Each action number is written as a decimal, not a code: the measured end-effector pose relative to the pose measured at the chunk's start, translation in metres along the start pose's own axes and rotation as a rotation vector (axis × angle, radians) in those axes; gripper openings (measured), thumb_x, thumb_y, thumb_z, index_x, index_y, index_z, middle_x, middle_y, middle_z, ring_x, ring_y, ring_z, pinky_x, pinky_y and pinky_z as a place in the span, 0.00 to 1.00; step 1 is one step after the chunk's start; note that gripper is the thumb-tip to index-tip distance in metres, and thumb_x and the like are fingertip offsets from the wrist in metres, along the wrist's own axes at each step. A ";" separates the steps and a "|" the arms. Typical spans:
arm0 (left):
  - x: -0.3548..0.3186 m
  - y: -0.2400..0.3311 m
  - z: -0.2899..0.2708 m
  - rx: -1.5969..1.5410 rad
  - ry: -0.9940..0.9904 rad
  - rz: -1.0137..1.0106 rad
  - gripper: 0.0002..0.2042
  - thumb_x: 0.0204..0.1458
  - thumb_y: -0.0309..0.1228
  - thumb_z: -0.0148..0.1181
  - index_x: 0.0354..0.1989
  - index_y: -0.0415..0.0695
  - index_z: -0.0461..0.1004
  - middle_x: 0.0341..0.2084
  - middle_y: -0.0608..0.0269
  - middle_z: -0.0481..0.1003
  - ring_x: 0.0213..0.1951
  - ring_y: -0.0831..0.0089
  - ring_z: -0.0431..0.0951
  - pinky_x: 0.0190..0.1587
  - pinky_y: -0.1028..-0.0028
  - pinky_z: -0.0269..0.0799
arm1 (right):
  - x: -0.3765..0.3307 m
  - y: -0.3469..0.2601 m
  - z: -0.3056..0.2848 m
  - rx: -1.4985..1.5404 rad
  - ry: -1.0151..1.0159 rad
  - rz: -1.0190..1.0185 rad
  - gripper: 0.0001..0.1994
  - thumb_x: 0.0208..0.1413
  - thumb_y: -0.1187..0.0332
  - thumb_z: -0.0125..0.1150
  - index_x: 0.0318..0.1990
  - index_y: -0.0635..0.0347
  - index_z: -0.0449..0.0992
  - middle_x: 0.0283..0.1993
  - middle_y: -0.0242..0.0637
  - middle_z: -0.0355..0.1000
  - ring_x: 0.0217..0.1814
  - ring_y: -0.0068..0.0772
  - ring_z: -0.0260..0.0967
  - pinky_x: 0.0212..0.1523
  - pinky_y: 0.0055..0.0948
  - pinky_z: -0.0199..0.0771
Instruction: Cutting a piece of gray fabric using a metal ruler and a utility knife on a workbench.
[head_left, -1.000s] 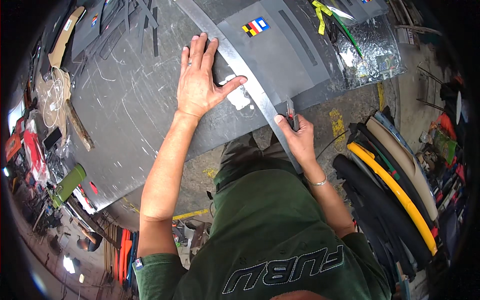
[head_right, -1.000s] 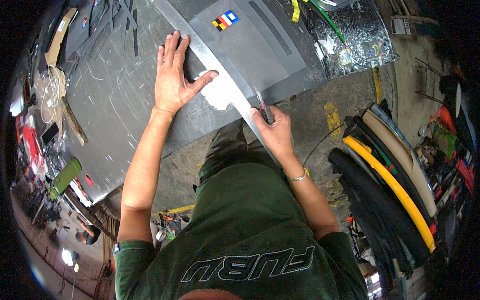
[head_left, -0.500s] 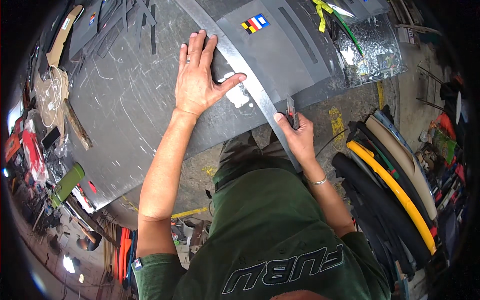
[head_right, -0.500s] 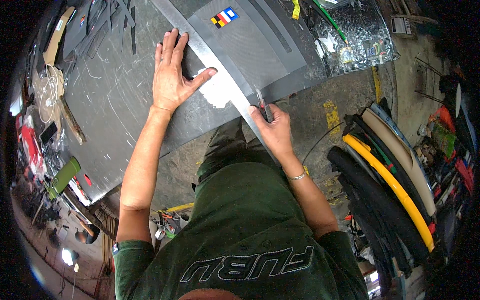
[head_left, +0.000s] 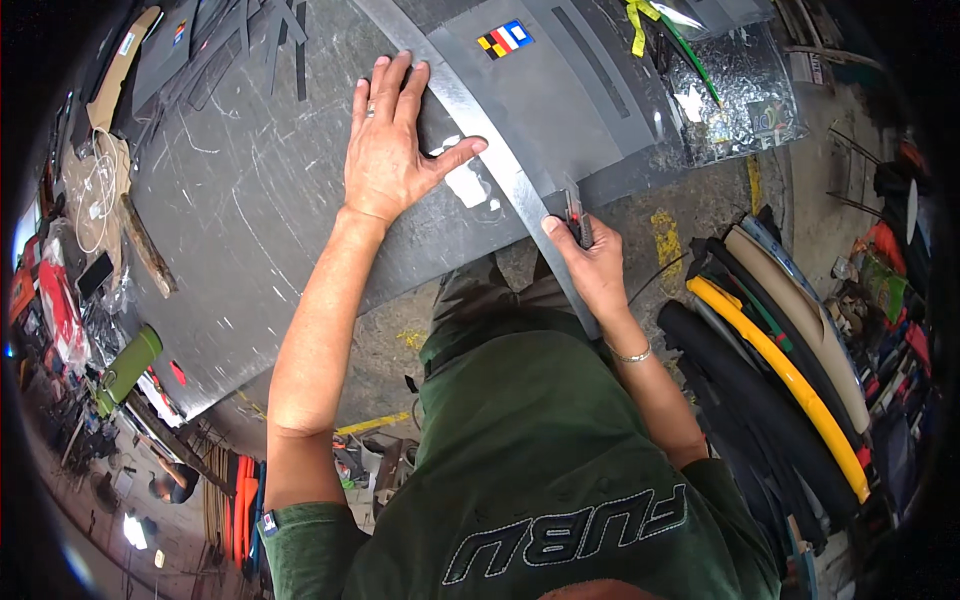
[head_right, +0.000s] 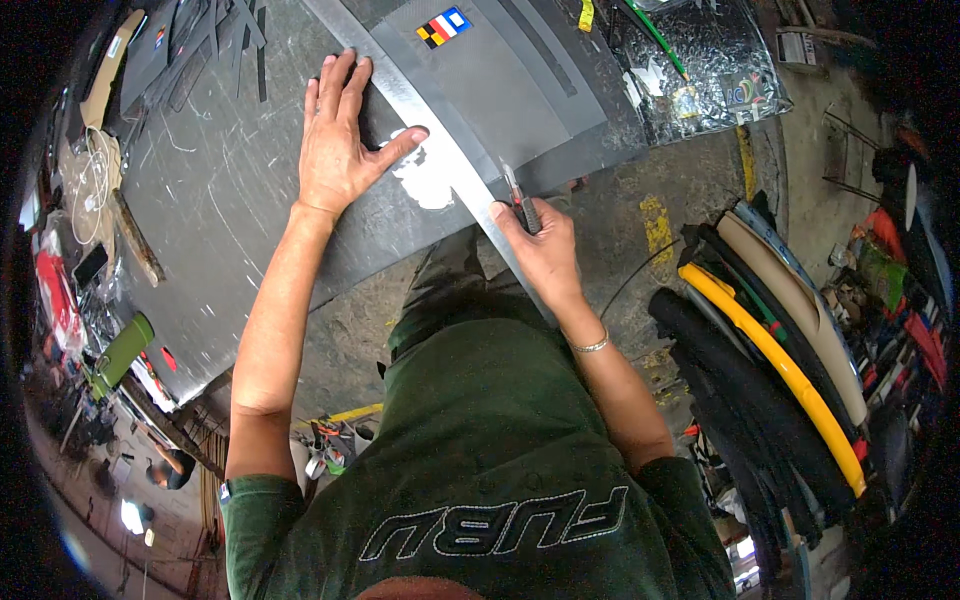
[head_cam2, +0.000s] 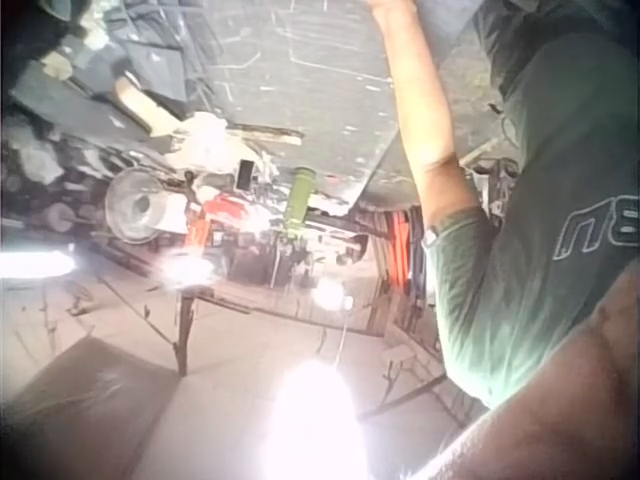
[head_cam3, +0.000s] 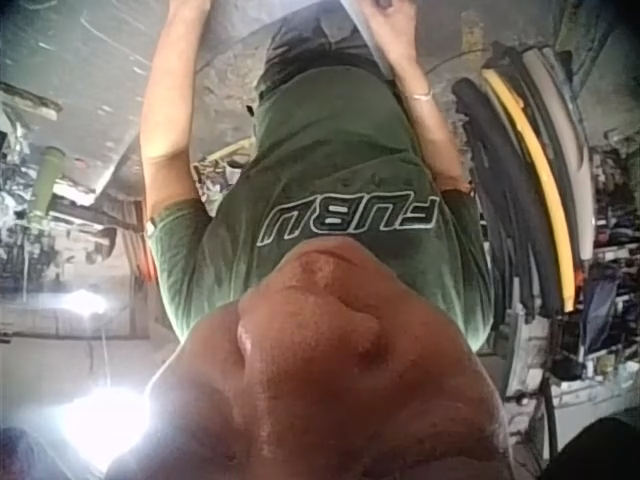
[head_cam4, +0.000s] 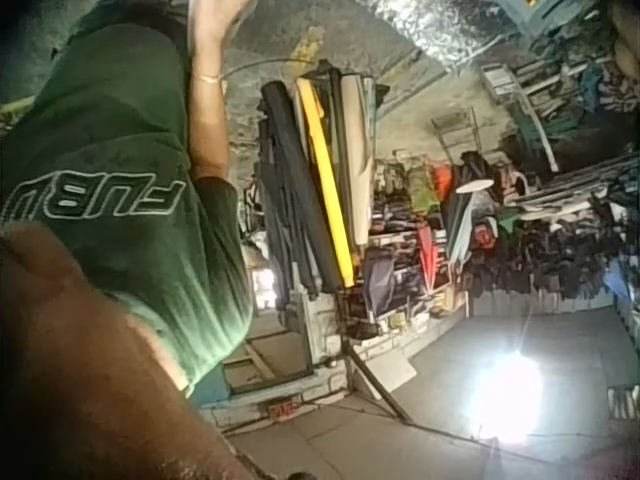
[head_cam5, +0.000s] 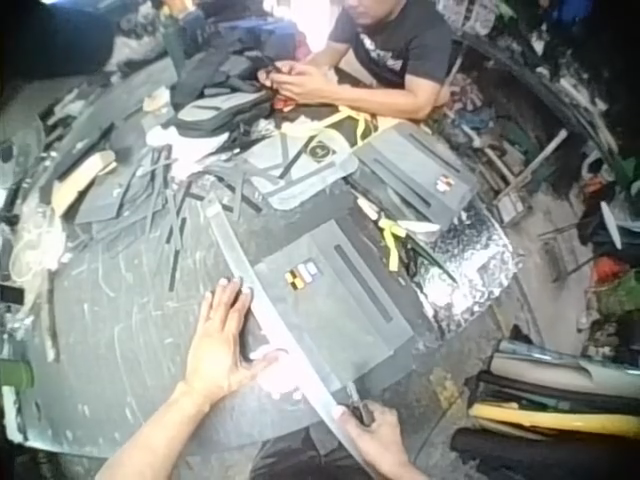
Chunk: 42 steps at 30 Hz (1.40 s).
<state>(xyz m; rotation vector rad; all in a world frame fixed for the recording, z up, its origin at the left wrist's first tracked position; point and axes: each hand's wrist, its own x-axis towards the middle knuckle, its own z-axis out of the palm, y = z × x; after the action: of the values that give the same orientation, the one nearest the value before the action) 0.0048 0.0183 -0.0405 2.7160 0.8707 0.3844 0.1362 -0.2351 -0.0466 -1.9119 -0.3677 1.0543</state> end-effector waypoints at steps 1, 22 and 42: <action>0.002 0.002 -0.001 0.004 -0.014 0.008 0.53 0.43 0.70 0.65 0.68 0.36 0.65 0.71 0.50 0.60 0.75 0.50 0.54 0.76 0.48 0.45 | 0.001 -0.001 -0.001 -0.002 -0.009 -0.007 0.14 0.61 0.63 0.71 0.30 0.63 0.78 0.24 0.17 0.64 0.29 0.11 0.55 0.29 0.21 0.59; -0.008 0.040 -0.009 0.100 -0.126 -0.035 0.53 0.47 0.65 0.64 0.71 0.32 0.59 0.71 0.41 0.59 0.73 0.46 0.58 0.73 0.54 0.58 | 0.007 0.004 0.001 0.004 -0.024 -0.076 0.14 0.61 0.62 0.69 0.32 0.65 0.81 0.26 0.21 0.69 0.30 0.14 0.59 0.36 0.23 0.64; -0.017 0.027 0.006 -0.022 -0.123 -0.049 0.58 0.44 0.68 0.66 0.75 0.37 0.53 0.76 0.44 0.50 0.78 0.50 0.45 0.78 0.52 0.41 | 0.007 -0.001 -0.007 0.226 -0.181 0.010 0.10 0.63 0.65 0.68 0.35 0.63 0.82 0.30 0.19 0.70 0.32 0.11 0.60 0.33 0.21 0.63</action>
<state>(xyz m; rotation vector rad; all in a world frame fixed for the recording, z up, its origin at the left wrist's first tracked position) 0.0080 -0.0137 -0.0407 2.6606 0.8920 0.2135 0.1463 -0.2339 -0.0479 -1.6252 -0.3257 1.2252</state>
